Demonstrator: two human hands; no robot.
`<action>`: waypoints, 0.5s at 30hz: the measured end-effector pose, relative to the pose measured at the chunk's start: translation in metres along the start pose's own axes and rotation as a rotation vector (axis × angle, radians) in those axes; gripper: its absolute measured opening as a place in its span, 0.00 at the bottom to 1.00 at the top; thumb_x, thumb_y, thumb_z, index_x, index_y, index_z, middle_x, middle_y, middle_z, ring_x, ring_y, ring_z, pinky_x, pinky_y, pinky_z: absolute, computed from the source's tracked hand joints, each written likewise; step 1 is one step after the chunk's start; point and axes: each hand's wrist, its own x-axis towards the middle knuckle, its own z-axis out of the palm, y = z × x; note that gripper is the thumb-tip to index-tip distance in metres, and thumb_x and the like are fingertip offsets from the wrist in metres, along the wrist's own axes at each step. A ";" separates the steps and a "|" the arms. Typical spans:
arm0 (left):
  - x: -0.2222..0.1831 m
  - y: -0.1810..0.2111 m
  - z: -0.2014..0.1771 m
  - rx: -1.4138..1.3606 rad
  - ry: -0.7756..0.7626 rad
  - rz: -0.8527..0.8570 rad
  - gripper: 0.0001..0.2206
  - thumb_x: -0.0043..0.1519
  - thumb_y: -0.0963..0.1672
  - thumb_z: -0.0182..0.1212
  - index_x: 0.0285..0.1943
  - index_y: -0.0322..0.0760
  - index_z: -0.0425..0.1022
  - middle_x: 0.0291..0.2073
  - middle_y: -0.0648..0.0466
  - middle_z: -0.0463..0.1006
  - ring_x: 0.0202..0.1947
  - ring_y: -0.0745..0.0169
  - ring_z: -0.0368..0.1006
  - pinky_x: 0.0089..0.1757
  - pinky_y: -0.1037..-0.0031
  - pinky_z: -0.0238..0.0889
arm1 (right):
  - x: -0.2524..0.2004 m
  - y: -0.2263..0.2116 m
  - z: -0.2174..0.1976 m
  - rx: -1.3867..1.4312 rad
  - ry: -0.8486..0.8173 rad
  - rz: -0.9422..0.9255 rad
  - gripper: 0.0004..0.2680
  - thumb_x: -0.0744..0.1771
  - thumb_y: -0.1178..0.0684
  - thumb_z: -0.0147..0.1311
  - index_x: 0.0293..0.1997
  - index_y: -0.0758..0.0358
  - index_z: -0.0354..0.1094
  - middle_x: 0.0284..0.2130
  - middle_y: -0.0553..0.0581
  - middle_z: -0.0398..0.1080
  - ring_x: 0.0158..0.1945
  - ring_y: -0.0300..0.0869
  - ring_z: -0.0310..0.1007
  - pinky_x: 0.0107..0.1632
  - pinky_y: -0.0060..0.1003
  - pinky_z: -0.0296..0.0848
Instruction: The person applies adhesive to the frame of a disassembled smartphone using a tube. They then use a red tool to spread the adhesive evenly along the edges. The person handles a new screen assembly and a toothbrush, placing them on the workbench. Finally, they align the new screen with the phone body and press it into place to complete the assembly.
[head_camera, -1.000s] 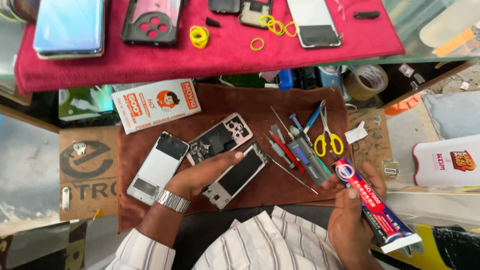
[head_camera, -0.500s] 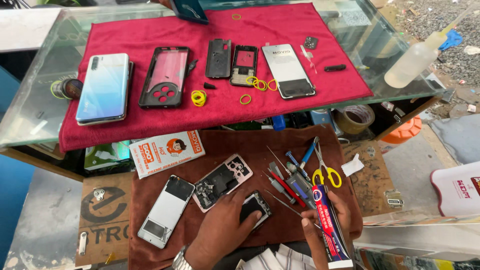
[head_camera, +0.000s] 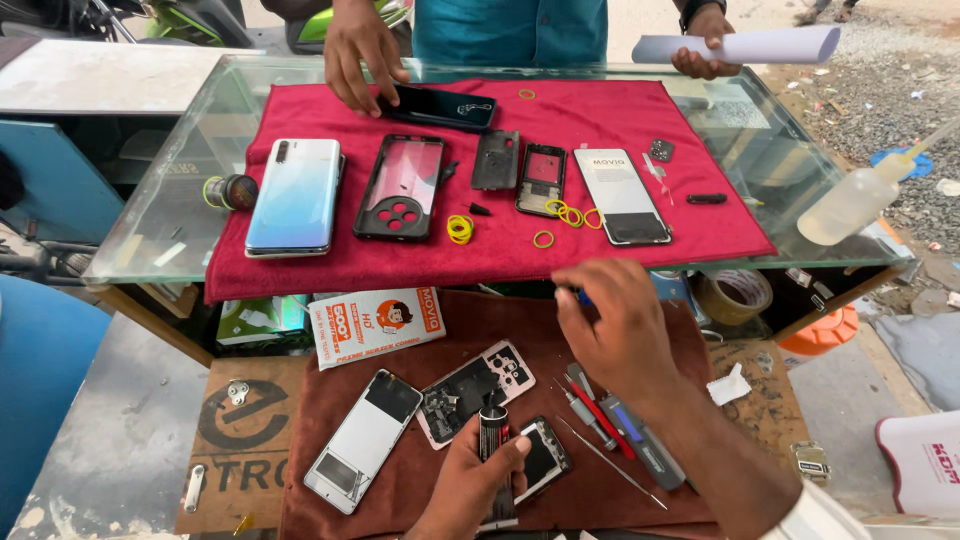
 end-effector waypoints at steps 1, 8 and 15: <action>0.002 -0.001 -0.003 0.067 0.003 0.080 0.10 0.58 0.42 0.68 0.41 0.35 0.70 0.23 0.58 0.69 0.22 0.68 0.69 0.27 0.76 0.64 | 0.021 0.001 0.006 0.008 -0.010 -0.023 0.06 0.66 0.58 0.56 0.44 0.65 0.73 0.40 0.59 0.74 0.46 0.54 0.70 0.52 0.49 0.67; -0.013 0.020 0.000 0.377 -0.030 0.187 0.06 0.58 0.40 0.68 0.41 0.34 0.76 0.26 0.63 0.74 0.30 0.80 0.67 0.34 0.83 0.64 | 0.108 0.013 0.055 -0.064 -0.303 -0.190 0.08 0.66 0.54 0.56 0.48 0.60 0.75 0.39 0.59 0.76 0.45 0.54 0.73 0.48 0.52 0.67; -0.023 0.039 0.003 0.510 -0.054 0.251 0.07 0.58 0.42 0.68 0.39 0.33 0.76 0.27 0.59 0.77 0.29 0.78 0.70 0.34 0.80 0.68 | 0.113 0.023 0.067 -0.081 -0.358 -0.117 0.07 0.65 0.52 0.59 0.45 0.59 0.74 0.37 0.59 0.76 0.43 0.53 0.74 0.48 0.49 0.70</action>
